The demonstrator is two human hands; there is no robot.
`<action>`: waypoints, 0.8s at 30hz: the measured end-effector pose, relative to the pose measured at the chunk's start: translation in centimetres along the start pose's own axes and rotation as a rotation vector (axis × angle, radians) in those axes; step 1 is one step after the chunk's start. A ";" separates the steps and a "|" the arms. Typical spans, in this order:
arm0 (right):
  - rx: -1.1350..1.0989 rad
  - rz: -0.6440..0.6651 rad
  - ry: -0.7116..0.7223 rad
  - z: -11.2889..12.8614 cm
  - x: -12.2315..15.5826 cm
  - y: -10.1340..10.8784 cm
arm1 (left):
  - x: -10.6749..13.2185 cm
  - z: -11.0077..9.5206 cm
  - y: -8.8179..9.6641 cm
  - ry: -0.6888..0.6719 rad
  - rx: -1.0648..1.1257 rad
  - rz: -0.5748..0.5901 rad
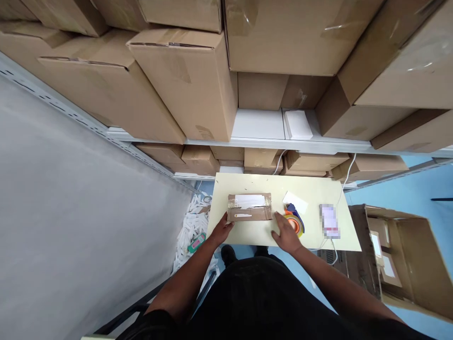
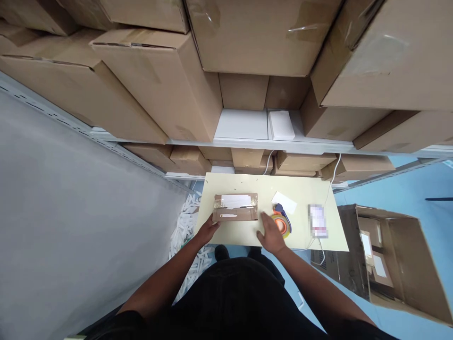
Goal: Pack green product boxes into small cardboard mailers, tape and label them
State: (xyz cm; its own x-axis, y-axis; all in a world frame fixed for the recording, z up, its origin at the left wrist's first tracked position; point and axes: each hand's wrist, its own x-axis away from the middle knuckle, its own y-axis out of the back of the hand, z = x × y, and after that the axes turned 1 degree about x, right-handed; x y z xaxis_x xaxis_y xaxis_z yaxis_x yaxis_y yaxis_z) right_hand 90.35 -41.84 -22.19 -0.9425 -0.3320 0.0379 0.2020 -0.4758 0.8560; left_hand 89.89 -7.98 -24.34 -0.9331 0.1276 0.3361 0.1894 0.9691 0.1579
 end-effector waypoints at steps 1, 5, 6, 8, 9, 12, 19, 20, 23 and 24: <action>-0.059 -0.001 -0.034 1.4 -0.3 -0.6 | 0.2 -0.2 0.0 -0.014 -0.031 -0.022; -0.122 -0.146 -0.220 5.2 -2.5 -0.6 | 0.8 -1.9 -0.1 -0.023 -0.207 -0.151; -0.104 -0.153 -0.237 5.5 -3.2 -0.1 | 0.7 -2.5 -0.1 -0.025 -0.262 -0.190; -0.063 -0.114 -0.280 5.8 -5.0 1.3 | 0.0 -3.9 -0.2 -0.014 -0.376 -0.254; -0.048 -0.078 -0.315 5.7 -5.9 1.9 | -0.6 -4.5 -0.4 0.005 -0.426 -0.272; -0.053 0.045 -0.404 4.8 -8.1 3.1 | -2.5 -6.0 -1.3 0.101 -0.538 -0.292; 0.066 -0.021 -0.436 -2.4 -4.4 5.5 | -2.6 -6.7 -1.6 0.124 -0.520 -0.281; 0.128 -0.002 -0.509 -3.7 -3.5 5.8 | -2.2 -6.8 -1.5 0.114 -0.495 -0.311; 0.163 0.217 -0.690 -7.3 -2.0 5.9 | -0.9 -7.3 -1.2 0.080 -0.449 -0.421; 0.129 0.298 -0.728 -8.2 -2.0 5.7 | -0.4 -7.7 -1.3 0.064 -0.443 -0.446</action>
State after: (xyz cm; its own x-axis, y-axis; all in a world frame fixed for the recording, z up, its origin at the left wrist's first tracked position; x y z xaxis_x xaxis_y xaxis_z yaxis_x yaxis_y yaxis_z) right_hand 95.51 -50.53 -21.63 -0.8000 0.2064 0.5634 0.4821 -0.3381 0.8083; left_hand 92.38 -10.94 -17.54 -0.9338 -0.2952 0.2020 -0.0927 0.7451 0.6605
